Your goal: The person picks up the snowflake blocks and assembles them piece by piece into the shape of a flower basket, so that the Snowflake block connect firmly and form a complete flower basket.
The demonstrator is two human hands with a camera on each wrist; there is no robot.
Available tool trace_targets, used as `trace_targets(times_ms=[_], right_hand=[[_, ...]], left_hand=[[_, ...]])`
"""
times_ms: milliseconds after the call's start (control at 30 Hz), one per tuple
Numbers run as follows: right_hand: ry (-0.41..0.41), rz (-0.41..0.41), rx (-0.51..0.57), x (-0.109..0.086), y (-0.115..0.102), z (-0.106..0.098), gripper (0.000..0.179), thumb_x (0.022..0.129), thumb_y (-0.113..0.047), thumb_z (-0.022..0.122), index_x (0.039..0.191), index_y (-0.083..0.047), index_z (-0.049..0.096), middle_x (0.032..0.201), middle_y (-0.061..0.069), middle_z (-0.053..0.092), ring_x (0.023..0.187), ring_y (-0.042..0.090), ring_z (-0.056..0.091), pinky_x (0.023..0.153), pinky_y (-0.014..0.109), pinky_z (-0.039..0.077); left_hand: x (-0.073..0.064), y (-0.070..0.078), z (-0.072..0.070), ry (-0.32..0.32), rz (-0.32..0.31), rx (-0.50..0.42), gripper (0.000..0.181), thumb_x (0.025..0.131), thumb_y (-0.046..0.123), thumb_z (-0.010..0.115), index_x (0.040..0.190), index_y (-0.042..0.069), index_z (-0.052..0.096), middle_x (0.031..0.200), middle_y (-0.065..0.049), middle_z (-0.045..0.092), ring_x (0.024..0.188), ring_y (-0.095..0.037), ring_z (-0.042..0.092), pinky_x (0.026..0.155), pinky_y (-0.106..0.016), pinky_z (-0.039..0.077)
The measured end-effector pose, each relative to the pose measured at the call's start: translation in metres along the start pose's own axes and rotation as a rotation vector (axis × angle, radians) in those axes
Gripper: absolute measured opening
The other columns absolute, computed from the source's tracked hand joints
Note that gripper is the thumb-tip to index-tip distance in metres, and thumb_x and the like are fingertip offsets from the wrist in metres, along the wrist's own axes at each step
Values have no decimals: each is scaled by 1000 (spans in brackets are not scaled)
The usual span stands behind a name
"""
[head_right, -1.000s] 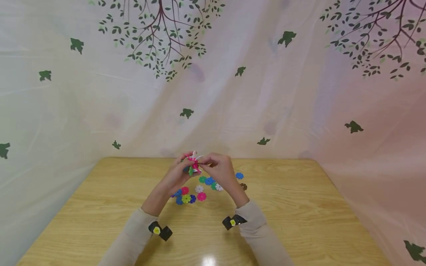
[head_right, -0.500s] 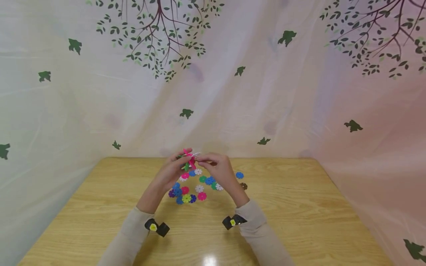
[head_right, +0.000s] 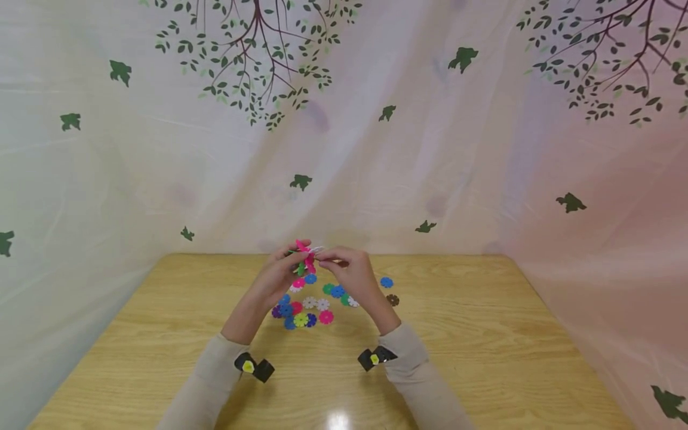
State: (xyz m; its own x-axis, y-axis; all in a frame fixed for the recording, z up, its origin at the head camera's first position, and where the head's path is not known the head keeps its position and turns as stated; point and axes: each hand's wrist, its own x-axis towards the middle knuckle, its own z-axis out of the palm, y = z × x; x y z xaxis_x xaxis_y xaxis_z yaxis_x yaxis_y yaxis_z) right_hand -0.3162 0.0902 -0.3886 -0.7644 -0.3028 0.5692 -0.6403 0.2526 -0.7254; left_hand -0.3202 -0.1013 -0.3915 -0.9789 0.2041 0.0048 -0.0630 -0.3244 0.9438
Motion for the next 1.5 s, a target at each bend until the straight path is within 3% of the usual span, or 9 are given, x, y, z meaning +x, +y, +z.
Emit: trace_targets(times_ms=[233, 467, 600, 867, 1133, 1500], right_hand=[[-10, 9, 3, 0, -2, -2, 13, 93, -3, 72, 103, -1, 79, 105, 15, 78, 100, 31, 74, 81, 25, 60], [-24, 6, -23, 1, 3, -3, 12, 92, -4, 73, 102, -1, 79, 104, 14, 78, 97, 30, 74, 80, 25, 60], [-59, 46, -77, 3, 6, -7, 13, 92, -8, 74, 103, -3, 79, 103, 12, 78, 93, 27, 75, 78, 27, 61], [-221, 135, -196, 20, 26, -15, 15, 92, -6, 74, 106, -2, 75, 100, 16, 76, 92, 28, 72, 81, 42, 61], [-477, 233, -229, 31, 70, -5, 17, 91, -4, 75, 105, 4, 73, 93, 14, 75, 81, 17, 69, 75, 30, 59], [-520, 306, -446, 50, 95, 6, 33, 95, -9, 71, 126, 2, 66, 97, 13, 69, 84, 20, 61, 75, 34, 53]], left_hand=[[-2, 0, 1, 3, -1, 0, 42, 104, 9, 54, 144, -3, 48, 123, -5, 53, 108, -11, 61, 96, -29, 56], [-2, -1, 1, 33, -1, 0, 43, 104, 9, 54, 145, 3, 47, 113, 0, 58, 101, -10, 63, 88, -27, 57], [-1, 0, 0, 68, 5, -18, 40, 103, 7, 55, 142, 7, 46, 103, 2, 63, 95, -10, 64, 84, -24, 58], [-1, 5, -6, 70, 47, -30, 37, 103, 7, 56, 140, 7, 52, 94, 3, 66, 91, -10, 64, 83, -23, 57], [-3, 9, -11, 88, 36, -36, 38, 102, 7, 57, 140, 6, 54, 94, 4, 66, 91, -10, 64, 84, -25, 56], [-8, 12, -10, 107, 15, -58, 38, 101, 6, 59, 139, 6, 56, 95, 2, 66, 90, -10, 64, 80, -24, 55]])
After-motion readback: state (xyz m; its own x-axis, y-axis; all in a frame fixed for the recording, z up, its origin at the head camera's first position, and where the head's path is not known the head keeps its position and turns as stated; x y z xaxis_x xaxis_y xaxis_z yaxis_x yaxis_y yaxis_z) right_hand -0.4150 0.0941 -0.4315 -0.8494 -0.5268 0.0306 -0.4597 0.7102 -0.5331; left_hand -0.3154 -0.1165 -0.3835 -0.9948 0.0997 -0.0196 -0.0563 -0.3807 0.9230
